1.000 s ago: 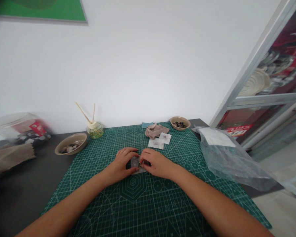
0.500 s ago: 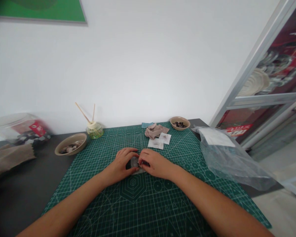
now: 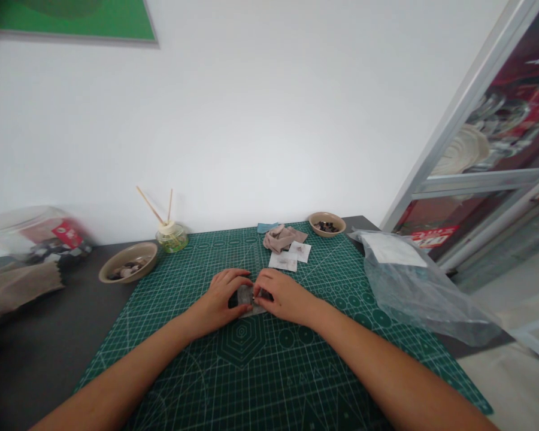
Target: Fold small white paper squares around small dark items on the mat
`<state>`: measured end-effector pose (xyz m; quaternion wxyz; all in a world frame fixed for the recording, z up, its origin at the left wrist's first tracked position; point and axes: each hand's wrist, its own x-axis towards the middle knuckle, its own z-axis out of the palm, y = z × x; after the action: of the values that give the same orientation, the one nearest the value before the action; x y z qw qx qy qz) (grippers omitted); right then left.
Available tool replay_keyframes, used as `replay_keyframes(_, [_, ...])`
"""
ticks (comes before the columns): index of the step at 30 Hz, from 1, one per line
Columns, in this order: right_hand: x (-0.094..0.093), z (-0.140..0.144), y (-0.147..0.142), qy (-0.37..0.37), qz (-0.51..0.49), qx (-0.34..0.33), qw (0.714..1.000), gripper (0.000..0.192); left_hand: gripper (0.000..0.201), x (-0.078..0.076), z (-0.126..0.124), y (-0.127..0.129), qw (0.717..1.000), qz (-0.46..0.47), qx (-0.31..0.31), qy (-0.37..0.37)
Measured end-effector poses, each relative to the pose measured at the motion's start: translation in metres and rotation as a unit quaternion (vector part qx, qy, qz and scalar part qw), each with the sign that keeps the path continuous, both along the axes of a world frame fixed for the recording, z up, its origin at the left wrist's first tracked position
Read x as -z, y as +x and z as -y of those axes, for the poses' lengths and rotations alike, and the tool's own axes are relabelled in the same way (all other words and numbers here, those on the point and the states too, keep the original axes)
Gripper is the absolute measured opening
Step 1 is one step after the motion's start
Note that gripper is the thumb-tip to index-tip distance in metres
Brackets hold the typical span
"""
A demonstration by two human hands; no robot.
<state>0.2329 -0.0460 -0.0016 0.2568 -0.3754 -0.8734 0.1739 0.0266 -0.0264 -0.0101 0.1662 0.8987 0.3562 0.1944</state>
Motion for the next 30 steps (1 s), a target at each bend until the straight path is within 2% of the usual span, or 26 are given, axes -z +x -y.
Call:
replay_keyframes(13, [-0.0008, 0.0012, -0.0017, -0.005, -0.02, -0.026, 0.999, 0.012, 0.031, 0.0007, -0.0001, 0.0001, 1.0, 0.002, -0.002, 0.005])
replay_keyframes(30, [-0.0009, 0.0017, -0.0001, 0.005, -0.013, -0.025, 1.0, 0.015, 0.033, -0.0018, 0.0009, 0.0011, 1.0, -0.004, -0.004, -0.003])
